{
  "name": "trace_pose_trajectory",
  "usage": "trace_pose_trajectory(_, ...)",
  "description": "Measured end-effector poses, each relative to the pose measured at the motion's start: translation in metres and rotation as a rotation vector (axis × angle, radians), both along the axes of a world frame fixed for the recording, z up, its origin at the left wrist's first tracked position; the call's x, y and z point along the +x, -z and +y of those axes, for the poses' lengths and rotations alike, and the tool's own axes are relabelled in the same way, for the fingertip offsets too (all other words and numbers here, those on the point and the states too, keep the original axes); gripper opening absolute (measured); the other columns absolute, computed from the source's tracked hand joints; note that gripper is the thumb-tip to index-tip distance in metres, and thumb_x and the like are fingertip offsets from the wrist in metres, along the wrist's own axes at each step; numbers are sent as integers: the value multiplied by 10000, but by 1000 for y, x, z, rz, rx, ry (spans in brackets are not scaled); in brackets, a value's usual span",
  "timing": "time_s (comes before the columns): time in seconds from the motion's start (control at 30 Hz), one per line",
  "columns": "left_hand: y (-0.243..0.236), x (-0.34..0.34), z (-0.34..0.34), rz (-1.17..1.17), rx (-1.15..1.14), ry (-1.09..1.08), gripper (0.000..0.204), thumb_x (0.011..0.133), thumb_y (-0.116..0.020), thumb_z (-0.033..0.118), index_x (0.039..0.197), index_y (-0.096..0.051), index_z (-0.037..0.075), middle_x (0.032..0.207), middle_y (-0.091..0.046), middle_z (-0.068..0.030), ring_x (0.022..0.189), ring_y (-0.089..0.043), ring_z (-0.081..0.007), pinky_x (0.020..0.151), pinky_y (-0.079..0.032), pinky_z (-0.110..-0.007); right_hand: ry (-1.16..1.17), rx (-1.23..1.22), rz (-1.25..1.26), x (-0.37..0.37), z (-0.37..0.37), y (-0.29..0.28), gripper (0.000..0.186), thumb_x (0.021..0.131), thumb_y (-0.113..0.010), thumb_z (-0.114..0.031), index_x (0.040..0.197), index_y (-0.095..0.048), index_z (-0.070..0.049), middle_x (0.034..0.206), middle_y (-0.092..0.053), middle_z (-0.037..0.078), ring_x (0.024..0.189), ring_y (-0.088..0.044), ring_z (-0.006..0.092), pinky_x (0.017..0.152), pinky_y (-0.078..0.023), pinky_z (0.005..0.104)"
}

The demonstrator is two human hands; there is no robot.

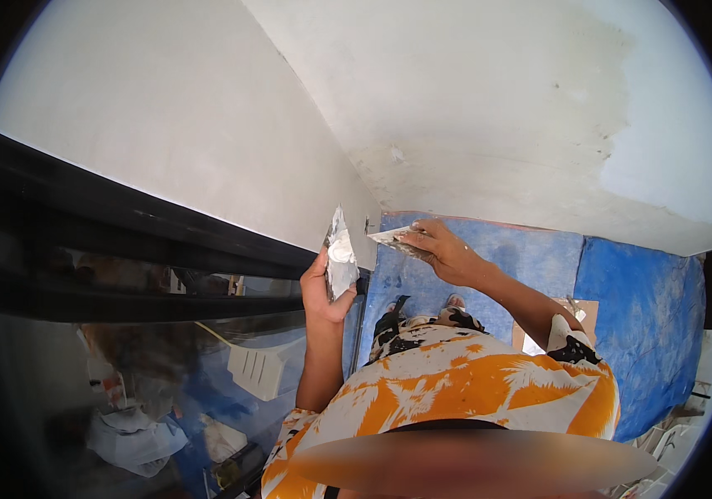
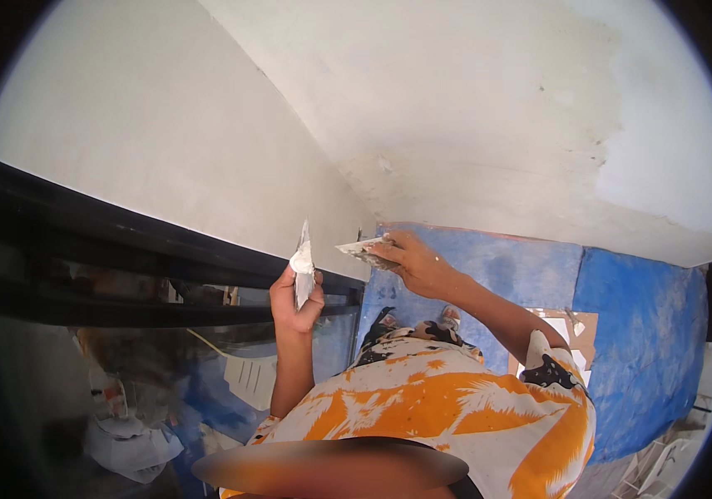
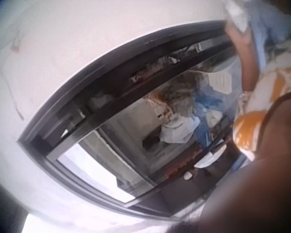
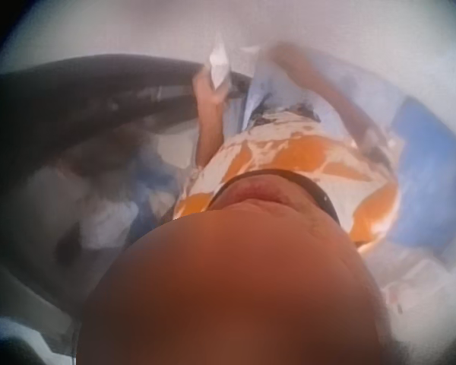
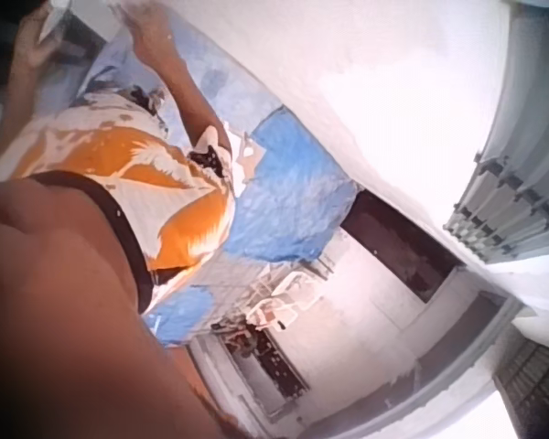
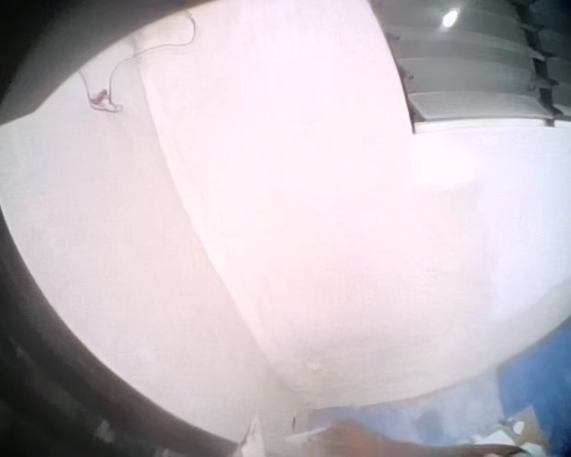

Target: The person applies white plaster to a wall using a putty knife and a hawk. They repeatedly scoop plaster from the hawk and smooth it onto the wall surface, working along the upper section near the ceiling.

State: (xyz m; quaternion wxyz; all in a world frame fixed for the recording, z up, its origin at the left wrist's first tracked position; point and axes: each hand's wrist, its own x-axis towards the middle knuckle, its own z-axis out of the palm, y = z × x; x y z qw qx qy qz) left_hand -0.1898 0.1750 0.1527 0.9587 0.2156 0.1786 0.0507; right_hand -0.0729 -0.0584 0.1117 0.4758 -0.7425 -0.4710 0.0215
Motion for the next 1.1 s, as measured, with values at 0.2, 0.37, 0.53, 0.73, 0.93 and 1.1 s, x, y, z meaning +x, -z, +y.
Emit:
trace_pose_trajectory(0.2,7,-37,2,-48,26,-221,330,976,-503,245,1227,-564,41,1076,-669,-108,909,-671,-253,774,-558,-403,527,698,1588,99,89,129,298,957,-484,-267,1168,-535,-63,974,-629,119,786,-601,249,638,-485,419)
trace_pose_trajectory(0.37,55,-33,7,139,-97,-209,398,970,-512,228,1309,-510,18,1262,-600,-124,1132,-592,-278,990,-459,-436,766,790,1952,218,198,207,286,921,-483,-241,1119,-511,-37,981,-615,177,765,-604,306,538,-468,409)
trace_pose_trajectory(0.53,64,-34,13,186,-70,-222,390,966,-516,238,1299,-522,35,1251,-611,-116,1105,-605,-282,976,-467,-441,866,1000,1928,296,261,224,301,930,-482,-202,1165,-483,-12,1060,-601,181,941,-592,368,759,-510,497)
trace_pose_trajectory(0.73,53,-31,8,241,-6,-274,405,955,-541,242,1300,-521,33,1247,-612,-107,1107,-604,-268,979,-463,-415,689,835,1767,326,271,199,396,930,-481,-186,1305,-416,-76,1289,-506,170,1182,-471,407,988,-383,583)
trace_pose_trajectory(0.93,45,-30,7,233,-25,-265,407,944,-562,236,1293,-526,30,1234,-617,-101,1106,-603,-255,978,-462,-400,597,722,1664,319,268,130,416,936,-500,-181,1333,-416,-86,1295,-517,182,1227,-457,375,1012,-390,558)
trace_pose_trajectory(1.1,44,-30,10,79,-35,-203,389,961,-537,229,1291,-523,24,1239,-611,-105,1110,-604,-258,978,-467,-404,596,729,1621,316,266,72,386,948,-502,-177,1304,-430,-48,1259,-536,207,1195,-500,358,972,-441,533)
